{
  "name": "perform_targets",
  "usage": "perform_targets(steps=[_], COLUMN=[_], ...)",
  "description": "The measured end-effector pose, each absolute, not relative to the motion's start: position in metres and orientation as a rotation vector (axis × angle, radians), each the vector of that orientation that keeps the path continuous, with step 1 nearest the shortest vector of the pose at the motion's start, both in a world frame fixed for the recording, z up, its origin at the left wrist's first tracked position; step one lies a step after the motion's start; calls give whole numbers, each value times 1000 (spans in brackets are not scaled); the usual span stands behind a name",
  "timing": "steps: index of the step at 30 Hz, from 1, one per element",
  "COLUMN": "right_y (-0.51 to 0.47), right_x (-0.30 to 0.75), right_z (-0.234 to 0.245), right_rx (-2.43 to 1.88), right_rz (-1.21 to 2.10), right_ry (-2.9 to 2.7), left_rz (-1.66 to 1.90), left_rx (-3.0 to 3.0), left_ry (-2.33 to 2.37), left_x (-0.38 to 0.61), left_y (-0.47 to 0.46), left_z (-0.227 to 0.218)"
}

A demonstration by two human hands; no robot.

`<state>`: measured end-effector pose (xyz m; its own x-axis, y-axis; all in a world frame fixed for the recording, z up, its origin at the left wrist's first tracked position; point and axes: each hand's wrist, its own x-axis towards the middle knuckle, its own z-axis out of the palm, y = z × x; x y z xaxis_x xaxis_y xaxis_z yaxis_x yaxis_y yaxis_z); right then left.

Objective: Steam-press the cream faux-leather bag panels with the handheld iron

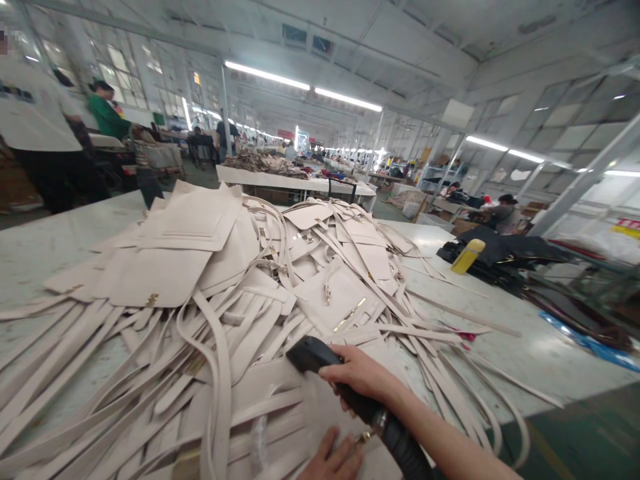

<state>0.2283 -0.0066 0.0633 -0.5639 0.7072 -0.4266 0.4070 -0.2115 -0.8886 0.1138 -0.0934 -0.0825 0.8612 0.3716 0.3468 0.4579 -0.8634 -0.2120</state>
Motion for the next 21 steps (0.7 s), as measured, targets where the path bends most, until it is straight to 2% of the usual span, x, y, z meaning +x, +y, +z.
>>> perform_targets(steps=[8, 15, 21], right_y=[8, 4, -1], right_x=[222, 190, 238], right_z=[87, 76, 88], right_rx=[-1394, -1384, -1381], right_rz=[1911, 1525, 1326], right_ry=[-1981, -1997, -1801], left_rz=[-432, -547, -404], left_rx=[-2856, -2770, -3014], left_ry=[-718, -712, -844], left_x=[116, 122, 139], left_y=[-98, -103, -97], left_z=[-79, -97, -67])
